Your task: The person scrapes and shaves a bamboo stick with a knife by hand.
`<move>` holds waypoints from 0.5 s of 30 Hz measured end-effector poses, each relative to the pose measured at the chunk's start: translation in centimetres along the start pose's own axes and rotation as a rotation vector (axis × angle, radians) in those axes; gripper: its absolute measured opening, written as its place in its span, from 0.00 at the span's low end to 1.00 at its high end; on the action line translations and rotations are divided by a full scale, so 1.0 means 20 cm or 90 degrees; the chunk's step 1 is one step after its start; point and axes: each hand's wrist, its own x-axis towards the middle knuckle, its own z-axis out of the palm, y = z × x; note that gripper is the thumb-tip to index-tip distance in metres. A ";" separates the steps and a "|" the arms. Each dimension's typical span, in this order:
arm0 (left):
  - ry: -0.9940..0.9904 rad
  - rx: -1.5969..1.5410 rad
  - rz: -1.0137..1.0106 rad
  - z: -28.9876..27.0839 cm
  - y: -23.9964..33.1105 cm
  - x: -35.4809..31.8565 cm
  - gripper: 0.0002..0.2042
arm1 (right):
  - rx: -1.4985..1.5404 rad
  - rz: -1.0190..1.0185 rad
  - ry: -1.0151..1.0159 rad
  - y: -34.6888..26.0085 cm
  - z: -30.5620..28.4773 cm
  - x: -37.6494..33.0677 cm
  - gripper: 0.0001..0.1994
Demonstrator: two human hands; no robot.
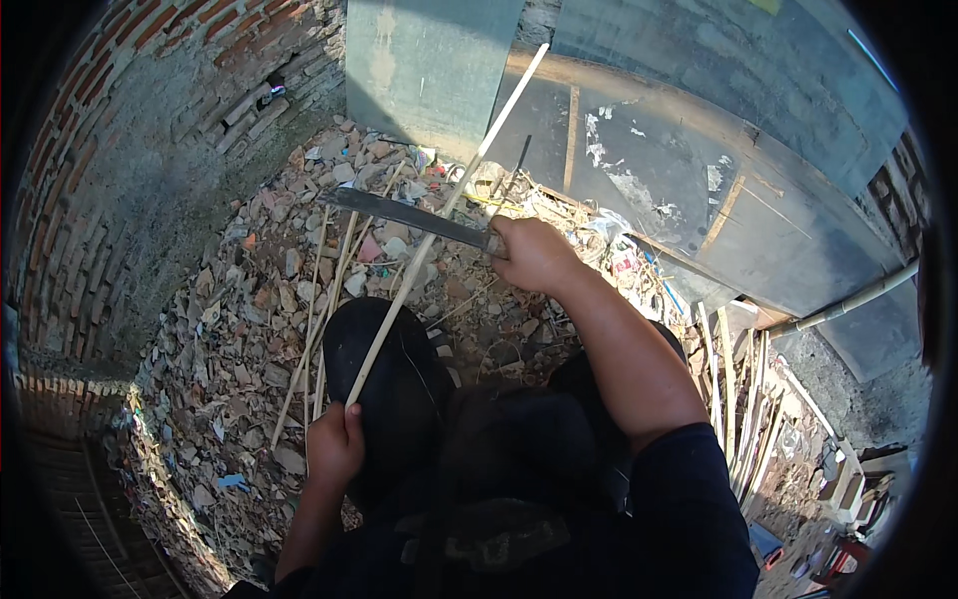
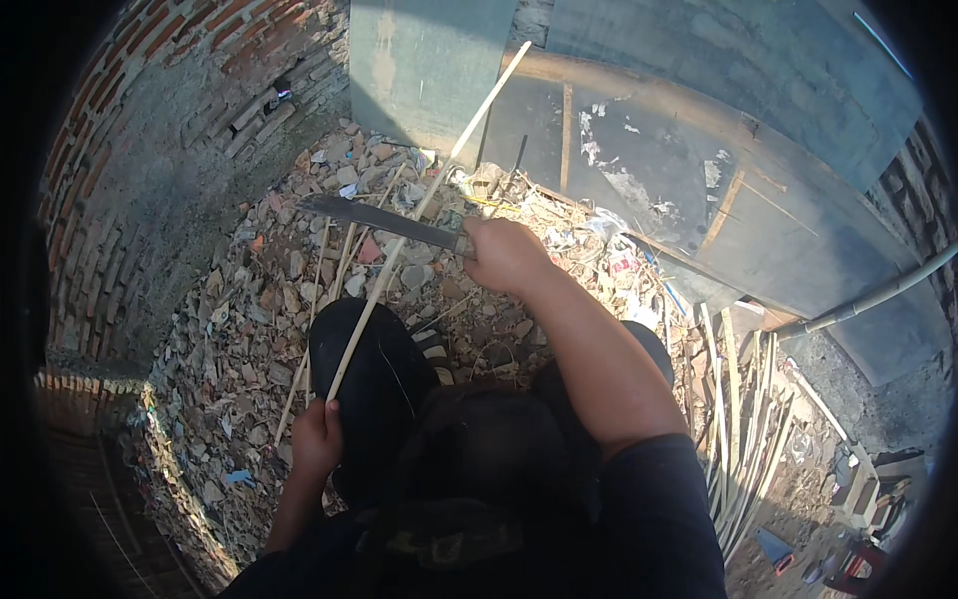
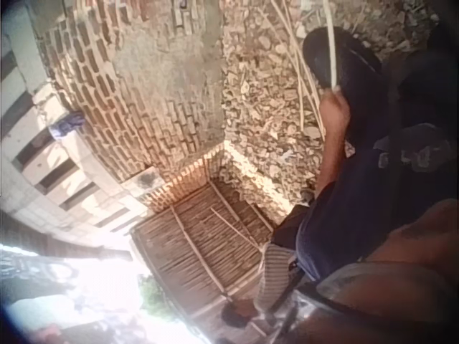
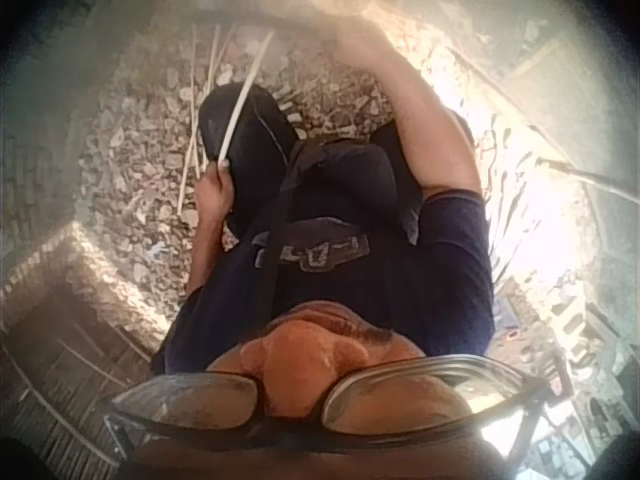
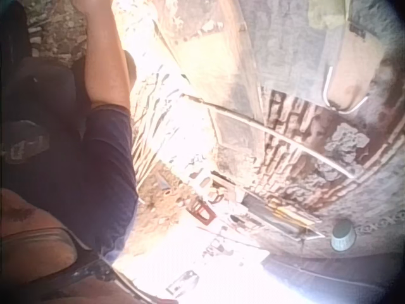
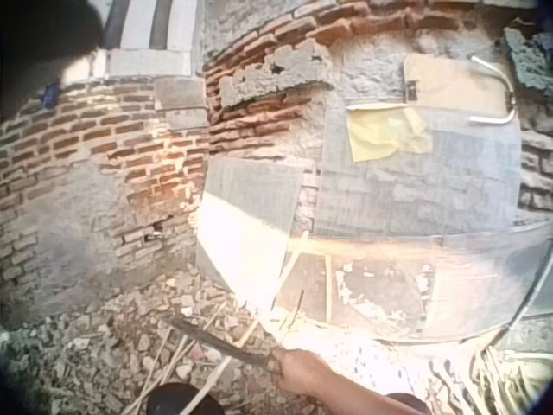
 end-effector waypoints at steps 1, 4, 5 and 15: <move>0.000 -0.009 0.001 0.00 0.00 0.00 0.18 | 0.019 -0.029 0.013 0.01 0.00 -0.01 0.16; -0.004 -0.029 0.005 0.00 0.01 0.01 0.19 | 0.005 -0.042 0.080 0.06 -0.06 -0.04 0.13; -0.005 -0.031 0.002 0.00 0.01 0.01 0.19 | -0.029 -0.068 0.123 0.08 -0.09 -0.05 0.12; -0.007 -0.058 -0.009 0.02 -0.01 0.01 0.19 | -0.166 -0.093 -0.019 -0.14 -0.12 -0.13 0.12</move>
